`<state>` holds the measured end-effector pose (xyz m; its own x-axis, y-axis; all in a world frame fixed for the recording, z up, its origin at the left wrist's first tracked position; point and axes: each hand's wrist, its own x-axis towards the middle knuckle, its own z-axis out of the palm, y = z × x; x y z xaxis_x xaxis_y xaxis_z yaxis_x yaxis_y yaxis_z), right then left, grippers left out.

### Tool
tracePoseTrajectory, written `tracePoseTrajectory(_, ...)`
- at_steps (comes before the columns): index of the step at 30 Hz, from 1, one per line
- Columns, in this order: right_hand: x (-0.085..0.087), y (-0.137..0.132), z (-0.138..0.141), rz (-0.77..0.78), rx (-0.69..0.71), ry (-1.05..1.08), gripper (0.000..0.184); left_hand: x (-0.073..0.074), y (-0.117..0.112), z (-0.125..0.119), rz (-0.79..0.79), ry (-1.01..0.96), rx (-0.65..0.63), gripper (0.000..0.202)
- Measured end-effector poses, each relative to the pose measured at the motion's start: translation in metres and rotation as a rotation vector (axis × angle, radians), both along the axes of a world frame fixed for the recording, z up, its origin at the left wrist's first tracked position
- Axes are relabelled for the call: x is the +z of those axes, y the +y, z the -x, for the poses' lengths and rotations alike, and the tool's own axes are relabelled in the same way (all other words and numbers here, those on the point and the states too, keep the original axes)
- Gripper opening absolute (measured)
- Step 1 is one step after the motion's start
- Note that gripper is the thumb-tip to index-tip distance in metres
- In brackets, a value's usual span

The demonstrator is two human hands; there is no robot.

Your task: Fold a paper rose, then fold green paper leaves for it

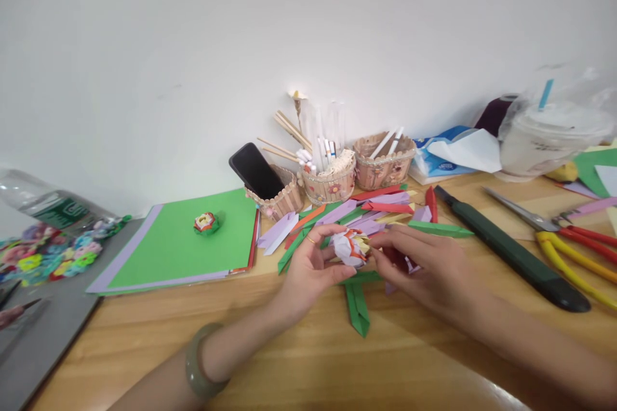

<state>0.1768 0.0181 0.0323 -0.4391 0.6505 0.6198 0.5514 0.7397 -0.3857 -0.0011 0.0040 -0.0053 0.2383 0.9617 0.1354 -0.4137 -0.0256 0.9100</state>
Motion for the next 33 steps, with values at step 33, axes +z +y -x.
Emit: tracePoseTrajectory(33, 0.022, 0.006, -0.004, 0.861, 0.299, 0.319, 0.023, 0.000, 0.000, 0.000, 0.014, -0.012, 0.013, 0.047)
